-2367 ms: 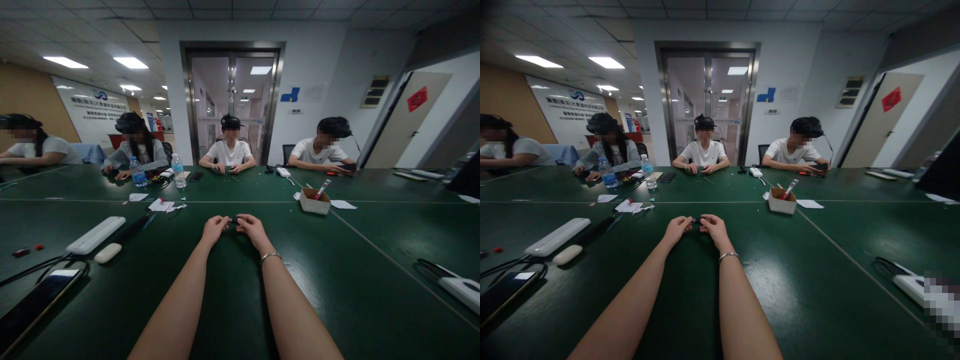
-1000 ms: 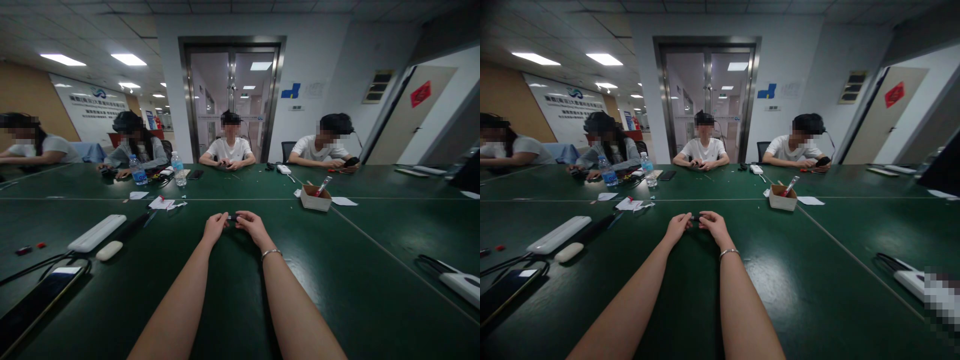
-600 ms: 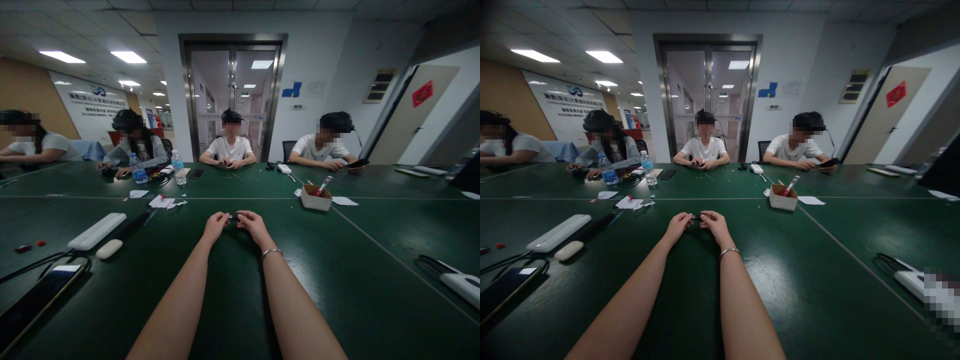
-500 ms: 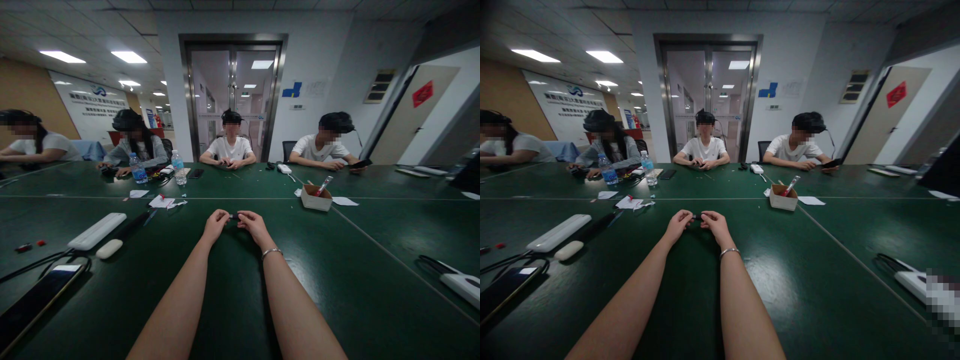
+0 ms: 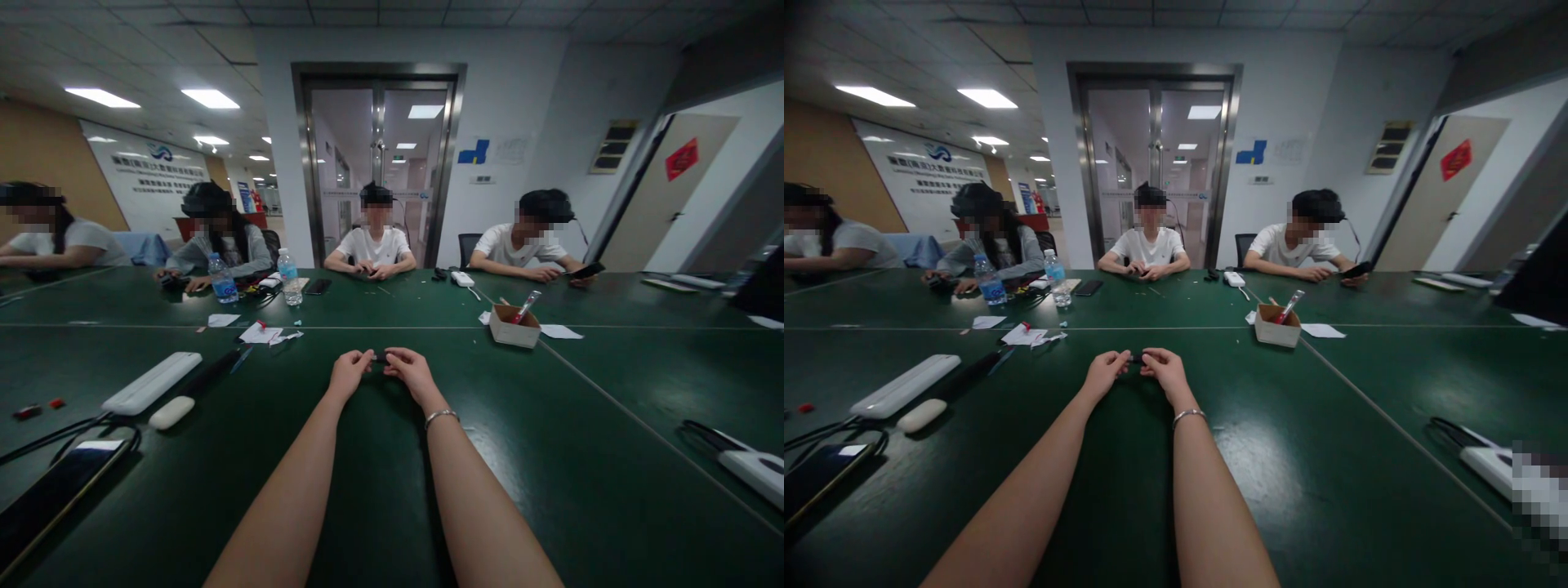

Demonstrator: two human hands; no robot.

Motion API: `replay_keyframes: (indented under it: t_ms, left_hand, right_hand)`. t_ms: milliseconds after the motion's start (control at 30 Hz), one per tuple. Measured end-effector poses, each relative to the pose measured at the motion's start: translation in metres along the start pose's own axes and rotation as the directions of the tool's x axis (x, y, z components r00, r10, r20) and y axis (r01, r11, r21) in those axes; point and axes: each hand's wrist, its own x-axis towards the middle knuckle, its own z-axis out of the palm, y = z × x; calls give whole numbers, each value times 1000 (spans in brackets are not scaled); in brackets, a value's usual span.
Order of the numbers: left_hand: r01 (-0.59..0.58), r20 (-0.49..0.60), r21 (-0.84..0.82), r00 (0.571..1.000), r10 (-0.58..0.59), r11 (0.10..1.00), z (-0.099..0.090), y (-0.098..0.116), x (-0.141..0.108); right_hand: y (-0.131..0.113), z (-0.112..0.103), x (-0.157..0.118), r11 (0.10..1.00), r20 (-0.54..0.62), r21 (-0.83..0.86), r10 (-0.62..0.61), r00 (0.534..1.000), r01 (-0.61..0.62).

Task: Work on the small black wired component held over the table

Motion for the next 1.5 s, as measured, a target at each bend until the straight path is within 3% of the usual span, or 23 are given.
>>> replay_keyframes:
  t_ms: [233, 767, 1033, 1333, 1500]
  left_hand:
    - [41, -76, 105, 997, -33, 994, 3, 5, -3]
    - [143, -160, 31, 978, -136, 989, 3, 4, 2]
    - [148, -133, 68, 981, -138, 987, 2, 3, 1]
    - [67, -107, 49, 992, -61, 997, 2, 2, -2]
    - [36, -81, 61, 996, -31, 998, 2, 0, -2]
  right_hand:
    - [1, 0, 1, 999, 8, -21, -26, 1000, 26]
    - [-10, 8, -9, 936, 39, -284, -206, 978, 208]
    - [-10, 5, -8, 960, 76, -218, -160, 984, 173]
    - [-5, 1, -5, 999, 75, 9, -31, 997, 31]
    - [-5, 1, -4, 1000, 59, 13, -16, 998, 15]
